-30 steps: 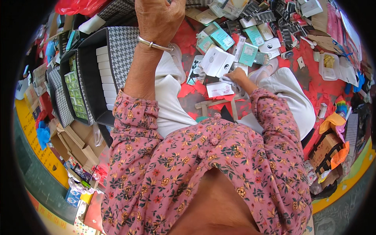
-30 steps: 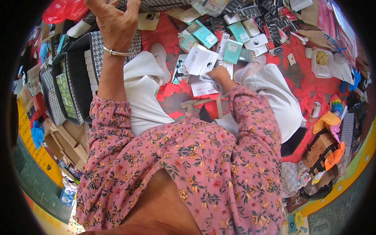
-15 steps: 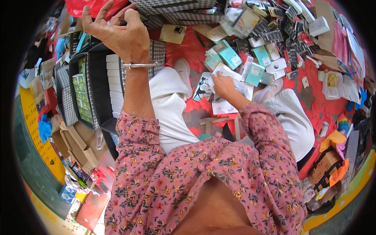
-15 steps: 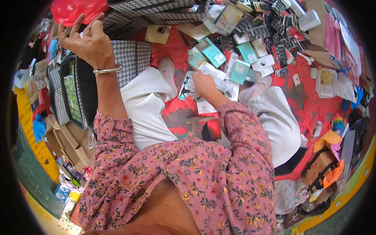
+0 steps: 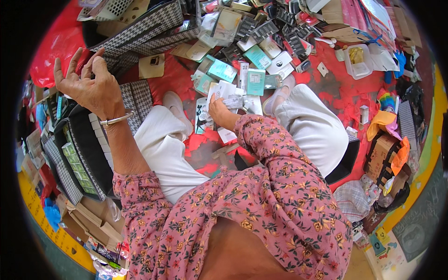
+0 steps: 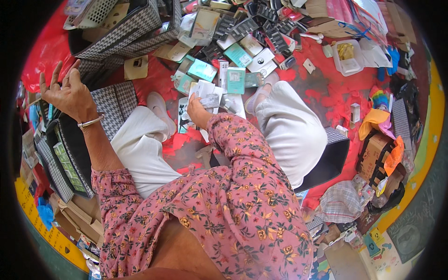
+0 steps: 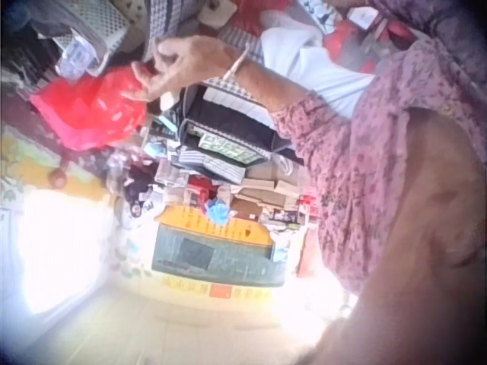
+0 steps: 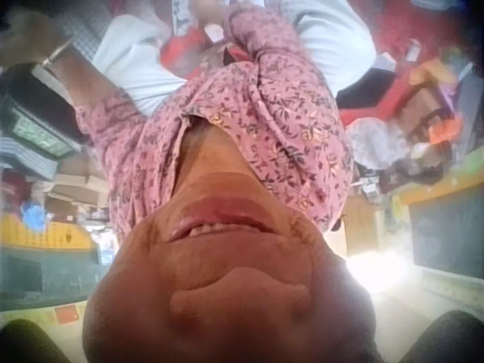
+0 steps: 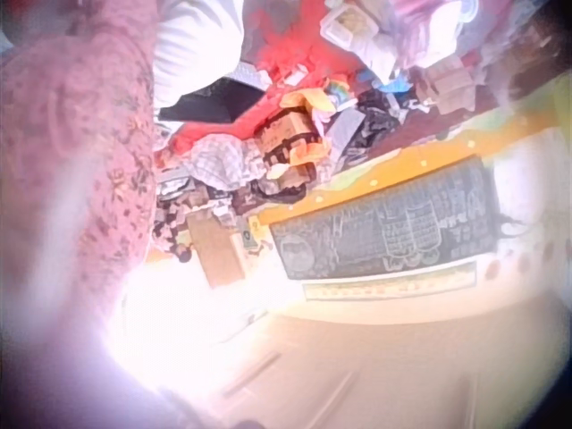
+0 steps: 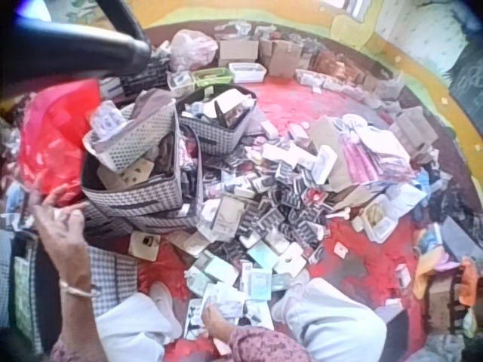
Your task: The person picks up individual white boxes from a large pile on the floor, wipes each box with a cloth, and places them into a storage bin.
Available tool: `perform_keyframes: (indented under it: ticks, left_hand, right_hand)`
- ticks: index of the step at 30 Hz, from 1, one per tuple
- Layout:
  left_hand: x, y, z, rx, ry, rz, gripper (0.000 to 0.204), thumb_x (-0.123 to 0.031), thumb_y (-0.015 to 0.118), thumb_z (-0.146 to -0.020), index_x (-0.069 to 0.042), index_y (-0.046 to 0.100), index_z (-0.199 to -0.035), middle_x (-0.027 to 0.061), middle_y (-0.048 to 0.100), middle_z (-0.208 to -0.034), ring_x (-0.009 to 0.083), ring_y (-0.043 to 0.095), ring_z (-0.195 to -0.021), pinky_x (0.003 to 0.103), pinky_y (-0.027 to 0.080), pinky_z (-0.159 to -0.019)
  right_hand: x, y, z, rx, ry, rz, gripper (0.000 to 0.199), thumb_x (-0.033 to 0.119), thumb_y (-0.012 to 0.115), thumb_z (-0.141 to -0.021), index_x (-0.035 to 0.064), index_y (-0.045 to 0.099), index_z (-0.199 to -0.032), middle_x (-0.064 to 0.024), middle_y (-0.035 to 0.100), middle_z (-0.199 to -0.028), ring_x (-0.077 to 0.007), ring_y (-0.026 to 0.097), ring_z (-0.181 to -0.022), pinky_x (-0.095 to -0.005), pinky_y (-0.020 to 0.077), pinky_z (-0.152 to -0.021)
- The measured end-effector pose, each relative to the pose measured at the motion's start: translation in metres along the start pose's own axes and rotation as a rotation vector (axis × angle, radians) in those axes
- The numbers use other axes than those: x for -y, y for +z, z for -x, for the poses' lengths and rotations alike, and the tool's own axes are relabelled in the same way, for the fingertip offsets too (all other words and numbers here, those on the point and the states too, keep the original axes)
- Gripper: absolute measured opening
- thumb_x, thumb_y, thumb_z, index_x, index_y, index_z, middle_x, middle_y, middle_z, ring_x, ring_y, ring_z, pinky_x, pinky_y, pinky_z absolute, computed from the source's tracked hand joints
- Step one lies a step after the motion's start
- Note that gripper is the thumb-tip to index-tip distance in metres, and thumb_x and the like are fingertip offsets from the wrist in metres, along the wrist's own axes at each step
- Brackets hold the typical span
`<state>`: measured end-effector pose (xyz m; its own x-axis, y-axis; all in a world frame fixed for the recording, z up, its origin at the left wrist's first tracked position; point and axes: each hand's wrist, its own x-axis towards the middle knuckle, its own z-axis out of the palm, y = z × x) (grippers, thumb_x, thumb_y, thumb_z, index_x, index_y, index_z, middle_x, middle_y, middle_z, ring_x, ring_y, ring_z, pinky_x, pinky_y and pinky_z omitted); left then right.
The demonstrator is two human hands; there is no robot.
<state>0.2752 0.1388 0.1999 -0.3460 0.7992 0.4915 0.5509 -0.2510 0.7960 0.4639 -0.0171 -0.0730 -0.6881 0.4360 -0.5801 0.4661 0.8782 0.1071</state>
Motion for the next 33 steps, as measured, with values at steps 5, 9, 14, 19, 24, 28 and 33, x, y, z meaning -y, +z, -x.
perform_keyframes:
  ticks: [5,9,14,19,24,28,33]
  left_hand:
    - [-0.012,0.012,0.006,0.107,-0.010,-0.068,0.061,0.007,0.050,-0.075,0.002,0.014,-0.125,0.0234,0.046,-0.109,0.0276,0.061,-0.086,0.028,0.048,-0.075]
    - [-0.021,0.022,0.010,0.133,-0.016,-0.083,0.059,0.007,0.050,-0.076,0.003,0.017,-0.124,0.0226,0.046,-0.111,0.0252,0.061,-0.087,0.027,0.048,-0.076]
    - [-0.023,0.034,0.009,0.142,-0.058,-0.013,0.058,0.007,0.050,-0.076,0.003,0.017,-0.125,0.0220,0.046,-0.112,0.0247,0.061,-0.088,0.025,0.047,-0.077]
    - [-0.026,0.047,0.020,0.164,-0.061,-0.012,0.054,0.004,0.050,-0.076,0.001,0.026,-0.124,0.0201,0.045,-0.111,0.0203,0.061,-0.084,0.023,0.048,-0.072]
    - [-0.035,0.075,0.030,0.249,-0.095,0.003,0.056,0.005,0.049,-0.076,-0.001,0.025,-0.127,0.0176,0.045,-0.111,0.0195,0.060,-0.085,0.025,0.045,-0.076]
    - [-0.041,0.084,0.039,0.297,-0.038,-0.122,0.059,0.008,0.046,-0.076,-0.002,0.023,-0.129,0.0172,0.045,-0.115,0.0202,0.059,-0.090,0.033,0.038,-0.090]
    - [-0.043,0.100,0.041,0.349,0.004,-0.138,0.059,0.007,0.045,-0.076,-0.004,0.024,-0.130,0.0135,0.046,-0.117,0.0169,0.057,-0.091,0.037,0.028,-0.099]
  right_hand:
    - [-0.025,-0.002,0.016,-0.157,-0.103,-0.016,0.037,0.023,0.051,-0.078,-0.0004,0.056,-0.107,-0.0198,0.053,-0.111,-0.0343,0.040,-0.115,-0.0412,0.0463,-0.066]
    - [-0.077,-0.040,0.006,0.138,0.025,-0.790,0.026,0.018,0.059,-0.070,0.0023,0.061,-0.091,-0.0160,0.062,-0.090,-0.0304,0.060,-0.089,-0.0374,0.0493,-0.064]
    - [-0.183,-0.011,0.042,0.148,0.184,-0.681,0.021,0.017,0.060,-0.064,0.0010,0.064,-0.076,-0.0162,0.063,-0.079,-0.0300,0.062,-0.073,-0.0373,0.0497,-0.061]
    - [-0.265,0.049,0.106,-0.097,0.508,-0.556,0.011,0.010,0.056,-0.065,0.0024,0.062,-0.071,-0.0169,0.062,-0.073,-0.0317,0.061,-0.068,-0.0397,0.0494,-0.058]
    - [-0.256,0.052,0.059,-0.229,0.256,-0.586,0.019,0.011,0.055,-0.068,0.0039,0.057,-0.086,-0.0117,0.058,-0.082,-0.0291,0.060,-0.072,-0.0403,0.0465,-0.063]
    - [-0.253,0.031,0.021,-0.589,0.292,-0.239,0.019,0.016,0.050,-0.075,0.0047,0.049,-0.091,-0.0079,0.051,-0.084,-0.0184,0.060,-0.068,-0.0327,0.0458,-0.057]
    - [-0.281,0.079,0.015,-0.679,0.485,-0.024,0.021,0.017,0.049,-0.076,0.0020,0.054,-0.091,-0.0161,0.053,-0.096,-0.0184,0.060,-0.065,-0.0296,0.0444,-0.050]
